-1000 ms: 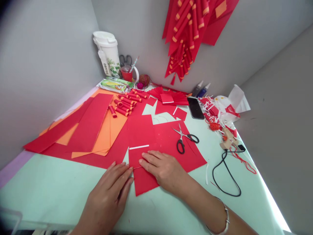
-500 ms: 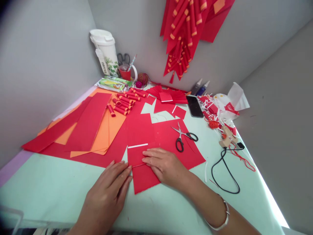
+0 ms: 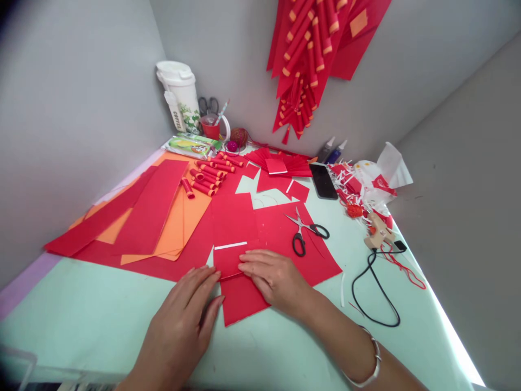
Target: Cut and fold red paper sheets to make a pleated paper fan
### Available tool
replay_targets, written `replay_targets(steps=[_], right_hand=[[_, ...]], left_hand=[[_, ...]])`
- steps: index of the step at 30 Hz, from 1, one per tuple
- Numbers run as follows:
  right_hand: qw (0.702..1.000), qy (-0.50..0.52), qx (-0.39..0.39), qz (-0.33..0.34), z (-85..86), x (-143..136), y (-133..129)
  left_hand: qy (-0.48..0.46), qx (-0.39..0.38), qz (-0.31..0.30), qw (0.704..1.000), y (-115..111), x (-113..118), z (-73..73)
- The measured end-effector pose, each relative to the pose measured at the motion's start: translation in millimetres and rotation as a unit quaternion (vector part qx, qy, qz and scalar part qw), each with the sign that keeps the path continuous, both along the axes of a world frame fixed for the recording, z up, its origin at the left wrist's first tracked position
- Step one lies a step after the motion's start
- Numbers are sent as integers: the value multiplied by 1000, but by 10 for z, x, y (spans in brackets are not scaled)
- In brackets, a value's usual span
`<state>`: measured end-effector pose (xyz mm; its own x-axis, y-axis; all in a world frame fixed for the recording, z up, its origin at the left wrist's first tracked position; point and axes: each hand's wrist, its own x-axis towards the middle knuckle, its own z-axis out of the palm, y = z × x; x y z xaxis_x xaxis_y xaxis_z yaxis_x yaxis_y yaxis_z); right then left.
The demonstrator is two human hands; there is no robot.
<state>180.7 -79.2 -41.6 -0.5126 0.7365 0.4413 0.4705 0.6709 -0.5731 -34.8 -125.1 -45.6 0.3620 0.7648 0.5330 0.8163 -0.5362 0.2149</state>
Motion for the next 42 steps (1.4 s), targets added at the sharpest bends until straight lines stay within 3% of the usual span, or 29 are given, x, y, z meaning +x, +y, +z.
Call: replay_targets(steps=[4, 8, 15, 18, 19, 21, 23, 25, 32, 42], right_hand=[[987, 62, 60, -136, 89, 26, -29], [942, 64, 136, -300, 234, 195, 33], [888, -55, 188, -417, 439, 803, 525], [916, -57, 71, -391, 416, 835, 517], [934, -42, 9, -355, 397, 791, 455], [964, -25, -150, -216, 351, 651, 278], [946, 1, -310, -94, 305, 490, 95], [921, 20, -384, -60, 261, 359, -29], [923, 64, -362, -115, 125, 230, -96], [919, 37, -351, -176, 97, 197, -193]], left_hand=[[17, -2, 21, 1000, 48, 10, 20], [13, -16, 22, 1000, 108, -14, 47], [-33, -81, 15, 996, 191, -65, 135], [-69, -116, 33, 990, 220, -38, 146], [-76, -128, 42, 988, 227, -25, 136], [-77, -142, 51, 986, 239, 3, 101], [-63, -142, 48, 987, 246, 25, 58], [-53, -129, 38, 989, 251, 40, 25], [-41, -135, 32, 989, 239, 74, 38], [-12, -269, 64, 961, 232, 152, 164]])
